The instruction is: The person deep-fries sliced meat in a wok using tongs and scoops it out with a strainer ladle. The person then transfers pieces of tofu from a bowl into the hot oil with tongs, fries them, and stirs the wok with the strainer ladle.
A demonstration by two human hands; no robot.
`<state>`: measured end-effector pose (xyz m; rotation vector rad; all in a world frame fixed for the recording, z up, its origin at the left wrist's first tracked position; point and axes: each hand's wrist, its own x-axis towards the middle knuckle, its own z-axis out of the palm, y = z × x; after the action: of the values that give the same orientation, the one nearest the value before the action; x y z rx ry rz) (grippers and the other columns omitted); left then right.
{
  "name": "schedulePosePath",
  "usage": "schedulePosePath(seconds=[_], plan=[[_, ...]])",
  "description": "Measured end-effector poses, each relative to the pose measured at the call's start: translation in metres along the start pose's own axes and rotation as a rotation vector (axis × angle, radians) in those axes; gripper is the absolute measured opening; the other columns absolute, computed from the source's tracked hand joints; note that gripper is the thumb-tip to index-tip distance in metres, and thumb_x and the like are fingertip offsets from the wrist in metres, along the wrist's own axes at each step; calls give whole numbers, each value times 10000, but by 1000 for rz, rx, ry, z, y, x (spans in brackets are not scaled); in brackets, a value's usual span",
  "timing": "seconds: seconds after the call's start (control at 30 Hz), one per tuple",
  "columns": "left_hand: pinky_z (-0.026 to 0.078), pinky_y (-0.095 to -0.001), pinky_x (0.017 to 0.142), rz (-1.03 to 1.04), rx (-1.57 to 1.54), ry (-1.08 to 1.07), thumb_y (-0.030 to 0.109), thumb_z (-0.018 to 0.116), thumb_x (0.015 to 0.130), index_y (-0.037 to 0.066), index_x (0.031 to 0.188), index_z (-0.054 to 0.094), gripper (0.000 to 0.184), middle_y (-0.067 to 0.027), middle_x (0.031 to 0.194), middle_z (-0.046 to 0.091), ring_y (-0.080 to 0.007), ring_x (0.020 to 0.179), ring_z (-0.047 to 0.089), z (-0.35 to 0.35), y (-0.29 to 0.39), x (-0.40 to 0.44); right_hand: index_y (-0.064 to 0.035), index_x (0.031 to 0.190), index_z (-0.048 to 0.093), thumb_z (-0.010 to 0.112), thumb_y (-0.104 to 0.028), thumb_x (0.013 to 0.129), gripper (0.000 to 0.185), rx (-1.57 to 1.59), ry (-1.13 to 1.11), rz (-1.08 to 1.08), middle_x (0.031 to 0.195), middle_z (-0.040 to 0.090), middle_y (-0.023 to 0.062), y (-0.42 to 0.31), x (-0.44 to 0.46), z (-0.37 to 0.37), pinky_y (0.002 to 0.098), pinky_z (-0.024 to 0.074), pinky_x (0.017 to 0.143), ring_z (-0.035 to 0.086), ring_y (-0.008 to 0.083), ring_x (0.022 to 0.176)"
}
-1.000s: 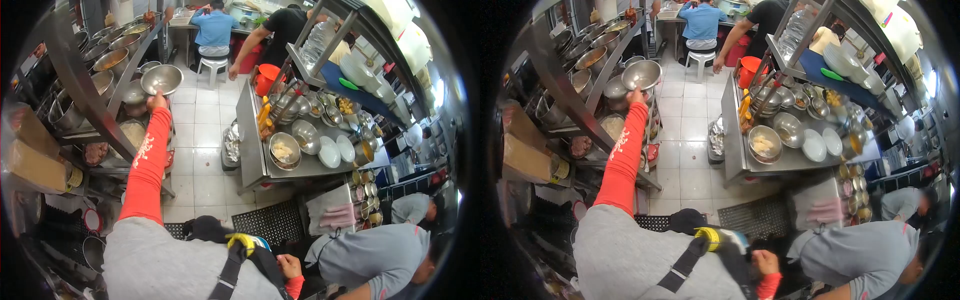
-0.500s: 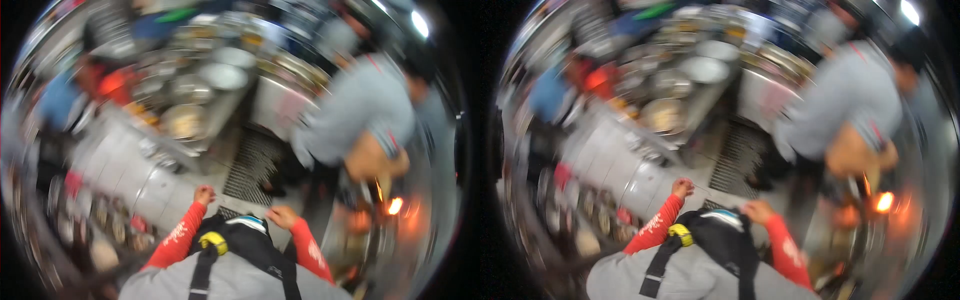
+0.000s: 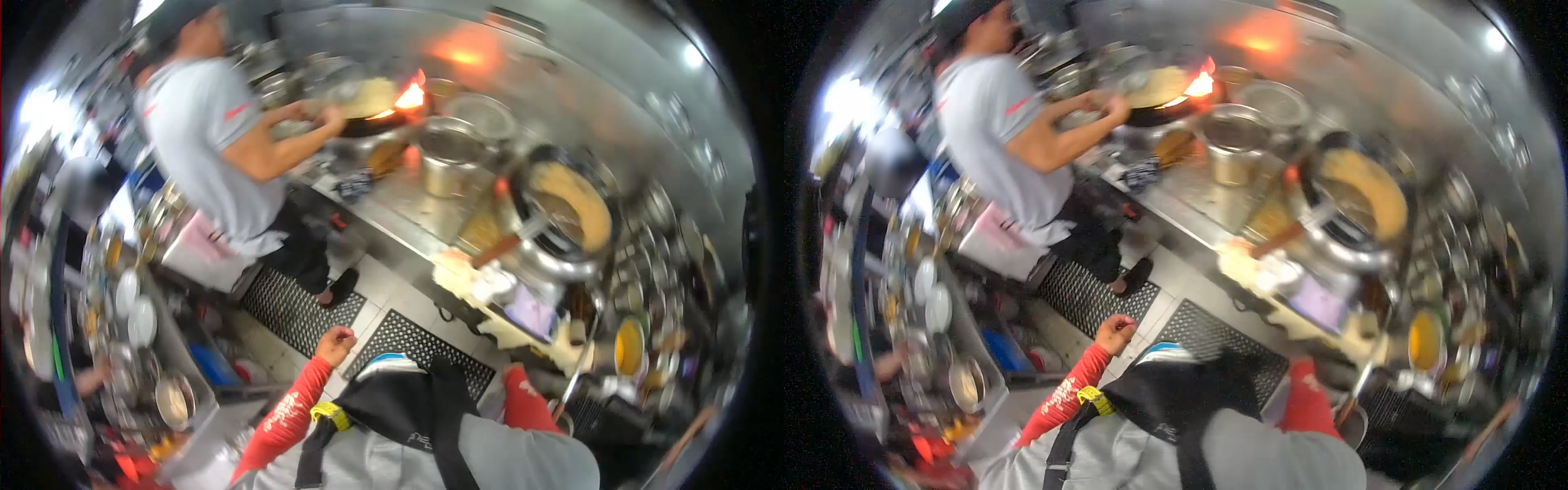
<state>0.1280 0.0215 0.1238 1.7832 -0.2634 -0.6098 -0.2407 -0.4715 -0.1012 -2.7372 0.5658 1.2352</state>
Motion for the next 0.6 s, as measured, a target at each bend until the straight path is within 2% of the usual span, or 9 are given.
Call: schedulePosePath(seconds=[0.03,0.1,0.17,0.27,0.3,0.4,0.47,0.5,0.6], plan=[[526,-281,699,-24,-6,-33,131,702,804,26,964,626,206,-74,872,658,-146,771,623,18,12,8,-144,925,748,691,-387,753,303,169,-117,67,969,720,49,43,38,70,392,538,735,685,233,898],[528,-271,654,-90,-39,-67,113,701,805,31,962,627,192,-70,860,655,-135,746,619,55,31,11,-98,1028,711,703,-294,729,358,-45,40,150,1017,704,86,35,-16,27,376,532,772,674,265,937],[531,-275,617,-41,18,-129,127,698,809,27,971,630,202,-71,837,662,-127,728,627,98,42,11,-79,1049,697,698,-283,730,379,164,28,259,1018,693,105,39,-14,3,373,526,791,664,265,939],[539,-296,648,-7,263,-270,186,685,816,22,998,628,252,-90,830,689,-159,742,657,163,49,14,-86,998,705,680,-379,752,383,982,336,358,944,692,94,24,6,-33,379,517,800,656,247,892],[569,-295,653,-29,317,-352,91,675,822,16,1031,601,234,-77,909,651,-159,761,645,185,68,10,-88,981,707,673,-411,760,393,1262,397,299,919,691,90,13,13,-41,381,514,803,653,241,876],[544,-315,745,41,387,-435,150,697,810,28,1064,599,299,-94,946,661,-188,828,653,235,60,9,-94,931,715,655,-506,783,442,1689,367,-101,845,690,79,-28,28,-58,388,506,812,644,224,828],[516,-337,806,64,465,-488,234,700,800,48,1098,604,365,-120,987,670,-241,891,654,272,70,12,-60,1080,658,666,-507,780,538,1329,336,-435,1010,668,100,-48,30,-80,355,486,865,622,200,948],[516,-348,808,216,508,-541,243,702,798,53,1108,603,377,-122,988,670,-259,891,653,291,75,14,-38,1148,627,718,-295,816,430,1457,286,-256,1099,660,93,-53,-28,-122,312,473,909,597,195,1037],[518,-383,807,508,626,-657,256,703,788,64,1117,609,393,-139,992,666,-313,893,649,331,95,19,-64,1116,607,617,-304,907,319,2146,-266,-487,1084,655,98,-41,-120,-190,344,521,824,638,202,944]])
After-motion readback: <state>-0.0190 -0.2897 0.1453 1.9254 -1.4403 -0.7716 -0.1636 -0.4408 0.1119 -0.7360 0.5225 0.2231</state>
